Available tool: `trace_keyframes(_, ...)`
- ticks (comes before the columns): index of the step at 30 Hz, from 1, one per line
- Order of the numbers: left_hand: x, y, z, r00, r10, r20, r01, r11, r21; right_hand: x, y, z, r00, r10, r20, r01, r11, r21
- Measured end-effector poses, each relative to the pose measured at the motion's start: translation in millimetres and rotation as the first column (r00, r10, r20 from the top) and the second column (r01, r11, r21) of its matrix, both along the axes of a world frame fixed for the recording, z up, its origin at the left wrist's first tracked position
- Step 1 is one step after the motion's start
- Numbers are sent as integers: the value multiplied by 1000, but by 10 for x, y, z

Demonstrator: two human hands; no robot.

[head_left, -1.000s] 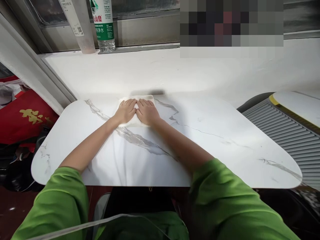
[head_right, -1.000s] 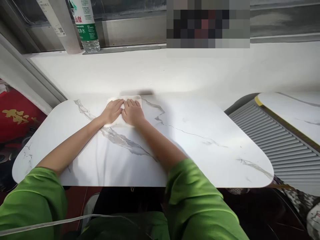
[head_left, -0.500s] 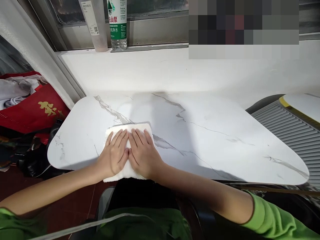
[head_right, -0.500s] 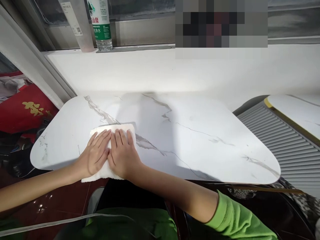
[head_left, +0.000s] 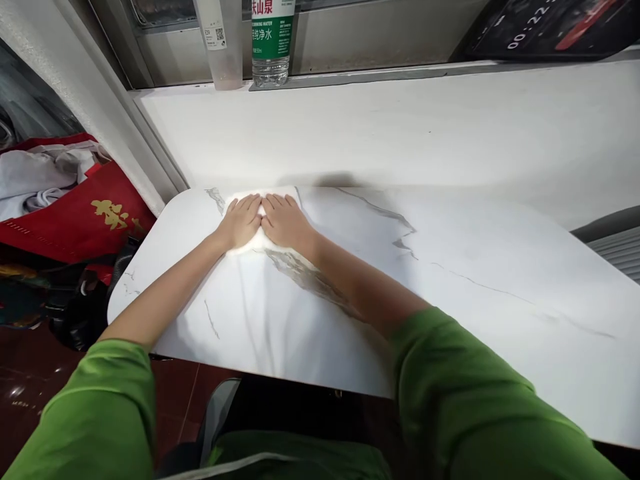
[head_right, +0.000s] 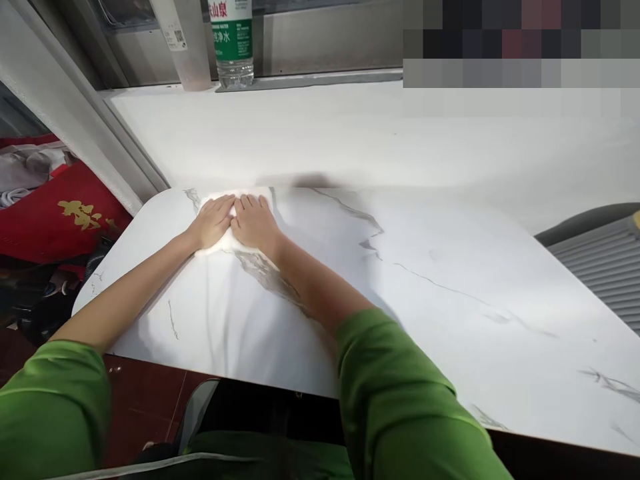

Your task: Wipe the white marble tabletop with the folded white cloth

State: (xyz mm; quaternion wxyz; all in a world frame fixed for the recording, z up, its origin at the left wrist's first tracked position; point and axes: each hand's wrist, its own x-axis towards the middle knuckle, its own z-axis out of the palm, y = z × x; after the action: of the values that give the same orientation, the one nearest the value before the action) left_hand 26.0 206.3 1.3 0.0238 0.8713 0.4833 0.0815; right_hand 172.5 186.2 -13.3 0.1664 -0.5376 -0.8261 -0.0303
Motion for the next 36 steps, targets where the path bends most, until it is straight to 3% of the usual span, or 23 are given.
trace_keyframes(4, 56, 388, 6, 1000, -12, 7, 12, 1000, -19, 30, 350, -46, 998, -48, -47, 49, 999, 13)
trace_keyframes(9, 30, 352, 16, 1000, -10, -10, 9, 999, -30, 23, 304, -63, 998, -57, -8, 57, 998, 31)
trace_keyframes(15, -295, -295, 11, 1000, -17, 1, 17, 999, -27, -216, -269, -10, 1000, 12, -14, -12, 1000, 12)
trace_keyframes(23, -1227, -1450, 91, 997, 71, -6, -71, 997, -21, -1044, -1262, 250, 986, 166, 28, -161, 979, -124)
trace_keyframes(27, -1577, -1777, 140, 993, 113, -18, -114, 993, -27, -1340, -1508, 308, 974, 224, 40, -220, 972, -86)
trace_keyframes(31, -1721, -1761, 155, 995, 102, -23, -103, 994, -43, -1453, -1479, 319, 971, 236, 46, -231, 969, -86)
trace_keyframes(36, -1731, -1319, 134, 993, 117, -13, -118, 992, -39, -1486, -1054, 281, 971, 236, -34, -238, 966, -98)
